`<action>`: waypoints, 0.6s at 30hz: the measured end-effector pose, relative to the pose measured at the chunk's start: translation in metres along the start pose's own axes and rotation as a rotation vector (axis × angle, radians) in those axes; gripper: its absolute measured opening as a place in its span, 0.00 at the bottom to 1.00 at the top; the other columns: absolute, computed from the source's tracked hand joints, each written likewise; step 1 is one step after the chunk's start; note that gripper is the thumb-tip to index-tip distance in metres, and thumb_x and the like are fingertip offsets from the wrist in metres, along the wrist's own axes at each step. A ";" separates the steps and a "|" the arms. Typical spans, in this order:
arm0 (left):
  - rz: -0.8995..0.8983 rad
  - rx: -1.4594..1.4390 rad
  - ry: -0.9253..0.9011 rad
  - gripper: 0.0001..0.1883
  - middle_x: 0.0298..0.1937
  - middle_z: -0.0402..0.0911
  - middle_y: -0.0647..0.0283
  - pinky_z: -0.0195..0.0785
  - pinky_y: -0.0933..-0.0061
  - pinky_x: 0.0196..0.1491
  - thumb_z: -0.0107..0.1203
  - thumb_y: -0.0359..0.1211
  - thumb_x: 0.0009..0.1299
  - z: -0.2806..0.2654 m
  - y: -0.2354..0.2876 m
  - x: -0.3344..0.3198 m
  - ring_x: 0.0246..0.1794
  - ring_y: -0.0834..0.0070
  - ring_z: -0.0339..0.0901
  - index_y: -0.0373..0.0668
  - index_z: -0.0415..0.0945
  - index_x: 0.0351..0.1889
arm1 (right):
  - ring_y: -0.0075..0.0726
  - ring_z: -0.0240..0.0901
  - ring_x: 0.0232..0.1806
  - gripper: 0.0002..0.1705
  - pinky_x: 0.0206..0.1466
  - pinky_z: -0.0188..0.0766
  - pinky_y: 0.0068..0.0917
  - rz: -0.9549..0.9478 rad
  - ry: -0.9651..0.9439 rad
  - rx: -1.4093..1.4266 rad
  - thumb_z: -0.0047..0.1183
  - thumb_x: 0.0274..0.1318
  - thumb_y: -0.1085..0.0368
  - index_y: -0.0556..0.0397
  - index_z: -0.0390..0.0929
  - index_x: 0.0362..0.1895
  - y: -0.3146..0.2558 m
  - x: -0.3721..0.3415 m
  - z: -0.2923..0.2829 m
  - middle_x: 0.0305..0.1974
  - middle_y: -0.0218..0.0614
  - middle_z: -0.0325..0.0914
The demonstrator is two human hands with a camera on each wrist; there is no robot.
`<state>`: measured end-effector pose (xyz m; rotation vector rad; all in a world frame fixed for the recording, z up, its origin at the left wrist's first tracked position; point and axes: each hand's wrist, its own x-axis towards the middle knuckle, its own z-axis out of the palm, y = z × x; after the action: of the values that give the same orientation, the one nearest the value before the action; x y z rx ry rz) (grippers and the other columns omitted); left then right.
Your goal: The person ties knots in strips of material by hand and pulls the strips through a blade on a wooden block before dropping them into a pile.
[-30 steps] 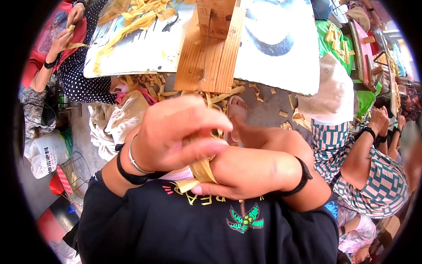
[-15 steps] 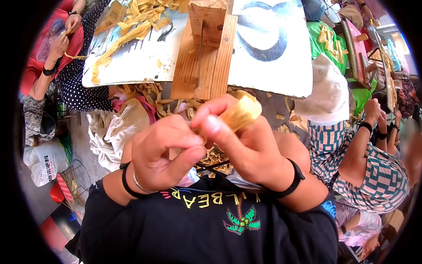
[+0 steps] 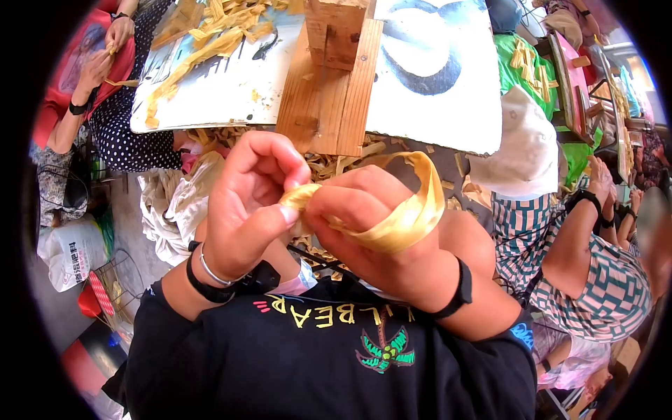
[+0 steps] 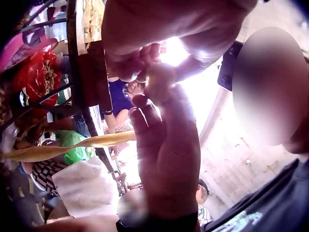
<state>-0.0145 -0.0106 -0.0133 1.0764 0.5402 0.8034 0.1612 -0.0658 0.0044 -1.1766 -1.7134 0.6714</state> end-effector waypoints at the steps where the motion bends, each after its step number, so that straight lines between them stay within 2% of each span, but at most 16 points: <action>1: -0.016 -0.002 0.056 0.21 0.42 0.69 0.60 0.63 0.76 0.50 0.55 0.23 0.60 0.004 0.000 -0.002 0.40 0.77 0.68 0.37 0.63 0.51 | 0.37 0.76 0.33 0.14 0.35 0.72 0.28 0.003 0.034 -0.047 0.64 0.48 0.77 0.55 0.75 0.40 0.004 -0.004 0.005 0.33 0.38 0.76; 2: 0.141 0.163 0.047 0.19 0.41 0.71 0.60 0.65 0.76 0.47 0.56 0.22 0.61 0.008 -0.001 -0.005 0.38 0.77 0.70 0.36 0.65 0.50 | 0.37 0.76 0.32 0.15 0.35 0.72 0.27 0.006 0.068 -0.095 0.64 0.48 0.78 0.56 0.75 0.40 0.009 -0.010 0.011 0.33 0.38 0.76; 3: 0.298 0.327 0.037 0.17 0.40 0.73 0.60 0.67 0.77 0.44 0.58 0.22 0.62 0.013 -0.004 -0.007 0.36 0.76 0.71 0.36 0.67 0.48 | 0.35 0.76 0.33 0.18 0.35 0.72 0.26 0.025 0.209 -0.027 0.62 0.49 0.80 0.56 0.72 0.45 0.017 -0.017 0.018 0.35 0.38 0.75; 4: 0.459 0.490 0.027 0.16 0.39 0.74 0.60 0.68 0.77 0.42 0.60 0.21 0.62 0.017 -0.005 -0.008 0.34 0.76 0.72 0.35 0.69 0.47 | 0.34 0.76 0.33 0.21 0.36 0.71 0.25 0.057 0.222 0.122 0.59 0.50 0.82 0.57 0.69 0.48 0.019 -0.020 0.018 0.37 0.37 0.73; 5: 0.563 0.423 0.038 0.13 0.37 0.76 0.57 0.71 0.75 0.40 0.62 0.21 0.63 0.023 -0.006 -0.006 0.31 0.72 0.74 0.35 0.72 0.44 | 0.33 0.75 0.34 0.21 0.36 0.71 0.25 0.057 0.261 0.165 0.58 0.50 0.82 0.57 0.68 0.48 0.018 -0.021 0.019 0.37 0.37 0.72; 7: 0.559 0.223 0.060 0.16 0.44 0.72 0.55 0.71 0.76 0.44 0.61 0.22 0.65 0.019 -0.015 -0.005 0.35 0.73 0.74 0.35 0.70 0.49 | 0.34 0.74 0.35 0.21 0.36 0.70 0.26 0.015 0.246 0.157 0.58 0.50 0.82 0.57 0.68 0.48 0.019 -0.018 0.016 0.37 0.38 0.72; 8: 0.506 0.034 0.158 0.17 0.47 0.70 0.55 0.71 0.76 0.44 0.60 0.22 0.65 0.023 -0.019 -0.005 0.36 0.73 0.74 0.35 0.69 0.51 | 0.35 0.74 0.35 0.21 0.36 0.70 0.26 -0.025 0.193 0.109 0.58 0.49 0.83 0.57 0.69 0.47 0.020 -0.015 0.011 0.38 0.39 0.72; 9: 0.440 0.206 0.163 0.19 0.51 0.66 0.54 0.70 0.74 0.44 0.59 0.24 0.67 0.017 -0.017 -0.003 0.38 0.75 0.73 0.35 0.66 0.54 | 0.35 0.73 0.35 0.21 0.36 0.70 0.27 -0.062 0.139 0.064 0.58 0.48 0.83 0.57 0.70 0.47 0.020 -0.012 0.007 0.38 0.39 0.72; 10: 0.407 0.431 0.147 0.12 0.44 0.70 0.55 0.69 0.73 0.40 0.57 0.26 0.69 0.013 -0.011 0.001 0.34 0.73 0.72 0.35 0.70 0.48 | 0.36 0.73 0.35 0.21 0.36 0.70 0.28 -0.077 0.117 0.035 0.60 0.47 0.82 0.57 0.70 0.46 0.020 -0.010 0.004 0.38 0.40 0.72; 12: 0.343 0.553 -0.165 0.06 0.34 0.72 0.56 0.66 0.73 0.36 0.56 0.29 0.71 0.000 -0.007 0.000 0.29 0.69 0.70 0.35 0.73 0.38 | 0.38 0.72 0.36 0.21 0.36 0.70 0.29 -0.106 0.073 -0.023 0.62 0.45 0.80 0.56 0.72 0.45 0.016 -0.005 0.000 0.38 0.41 0.72; 13: 0.401 0.550 -0.141 0.06 0.32 0.72 0.56 0.65 0.73 0.35 0.55 0.29 0.71 0.001 -0.008 0.000 0.28 0.68 0.70 0.35 0.73 0.36 | 0.41 0.72 0.36 0.22 0.37 0.70 0.30 -0.111 0.024 -0.031 0.63 0.44 0.76 0.56 0.75 0.47 0.010 0.002 -0.003 0.38 0.42 0.72; 14: 0.460 0.547 -0.118 0.06 0.30 0.72 0.57 0.64 0.72 0.33 0.54 0.29 0.71 0.003 -0.008 -0.001 0.27 0.67 0.69 0.35 0.73 0.33 | 0.39 0.72 0.37 0.19 0.37 0.70 0.30 -0.117 -0.027 -0.020 0.58 0.56 0.70 0.57 0.76 0.52 0.009 0.006 -0.005 0.38 0.41 0.73; 16: 0.431 0.519 -0.138 0.07 0.28 0.72 0.57 0.64 0.71 0.31 0.52 0.28 0.71 0.001 -0.004 -0.005 0.26 0.66 0.69 0.35 0.73 0.30 | 0.36 0.73 0.35 0.15 0.36 0.70 0.28 -0.060 -0.014 -0.039 0.51 0.64 0.66 0.58 0.76 0.53 0.010 0.006 -0.013 0.38 0.41 0.75; 18: 0.244 0.461 -0.222 0.07 0.29 0.73 0.56 0.64 0.71 0.31 0.49 0.26 0.71 -0.017 0.010 -0.012 0.26 0.66 0.70 0.34 0.72 0.30 | 0.33 0.74 0.33 0.15 0.34 0.70 0.26 0.001 0.043 -0.081 0.44 0.70 0.63 0.59 0.77 0.50 0.019 0.001 -0.027 0.36 0.40 0.78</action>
<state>-0.0371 -0.0081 -0.0104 1.6606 0.4173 0.7749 0.1934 -0.0592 0.0006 -1.2396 -1.7169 0.5782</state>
